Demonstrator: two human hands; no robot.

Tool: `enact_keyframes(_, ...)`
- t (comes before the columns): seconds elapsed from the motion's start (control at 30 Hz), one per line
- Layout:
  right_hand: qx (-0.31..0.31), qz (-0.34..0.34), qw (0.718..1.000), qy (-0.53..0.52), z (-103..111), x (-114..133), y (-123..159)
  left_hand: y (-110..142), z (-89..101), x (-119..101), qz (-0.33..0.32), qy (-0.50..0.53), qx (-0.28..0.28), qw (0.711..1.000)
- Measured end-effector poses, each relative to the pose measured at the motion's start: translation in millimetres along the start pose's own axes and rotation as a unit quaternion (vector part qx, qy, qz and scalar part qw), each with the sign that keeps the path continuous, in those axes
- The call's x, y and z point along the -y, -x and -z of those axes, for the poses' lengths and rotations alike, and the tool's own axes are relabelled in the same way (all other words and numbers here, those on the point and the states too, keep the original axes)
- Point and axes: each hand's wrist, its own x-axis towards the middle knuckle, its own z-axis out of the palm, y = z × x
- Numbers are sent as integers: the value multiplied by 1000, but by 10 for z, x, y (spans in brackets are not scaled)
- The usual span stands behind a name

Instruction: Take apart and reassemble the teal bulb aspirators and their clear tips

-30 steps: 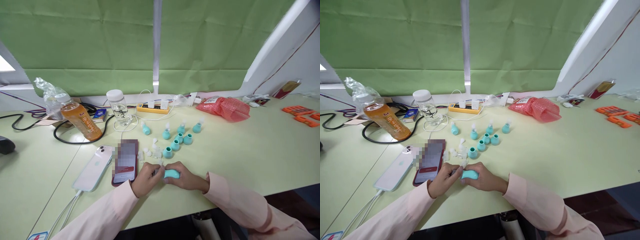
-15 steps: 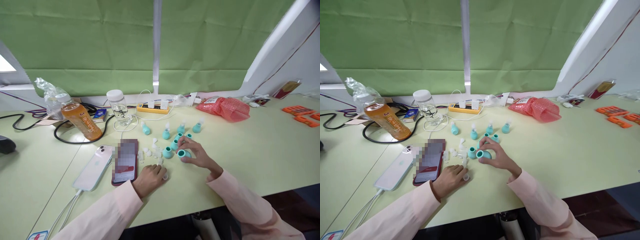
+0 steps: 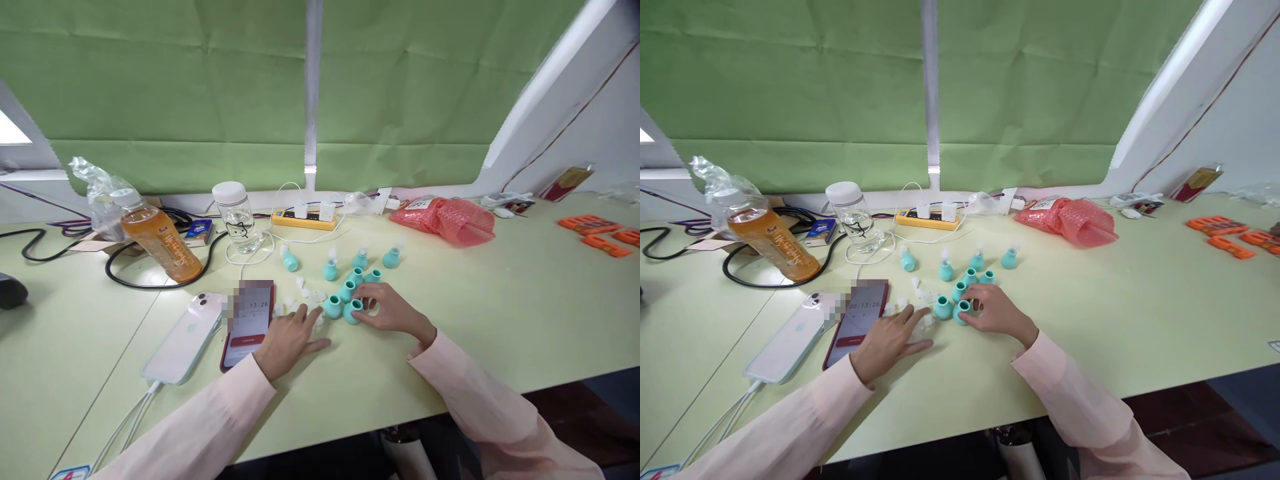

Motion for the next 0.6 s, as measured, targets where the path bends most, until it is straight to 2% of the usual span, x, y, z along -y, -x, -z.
enact_keyframes(0.07, -3, -7, 1000, 8, -6, 0, 1, -88, 118, 142, 11, -3, 4, 1000)
enact_keyframes(0.17, -14, -22, 999, 40, -15, 18, 7, -301, 213, 428, 68, -48, 4, 997)
enact_keyframes(0.23, -21, -30, 997, 62, -27, 42, 9, -478, 181, 629, 108, -68, 22, 992)
enact_keyframes(0.27, -26, -32, 997, 71, -35, 55, 10, -570, 142, 721, 112, -63, 50, 990)
enact_keyframes(0.37, -44, -24, 994, 92, -71, 81, 15, -827, -4, 926, 91, -36, 90, 991)
enact_keyframes(0.47, -90, -9, 990, 104, -110, 76, 27, -982, -68, 993, 85, -15, 98, 991)
enact_keyframes(0.53, -161, 5, 982, 103, -135, 79, 43, -971, -25, 946, 89, -12, 81, 993)
enact_keyframes(0.6, -244, 29, 966, 81, -161, 114, 65, -845, 73, 808, 88, -14, 48, 995)
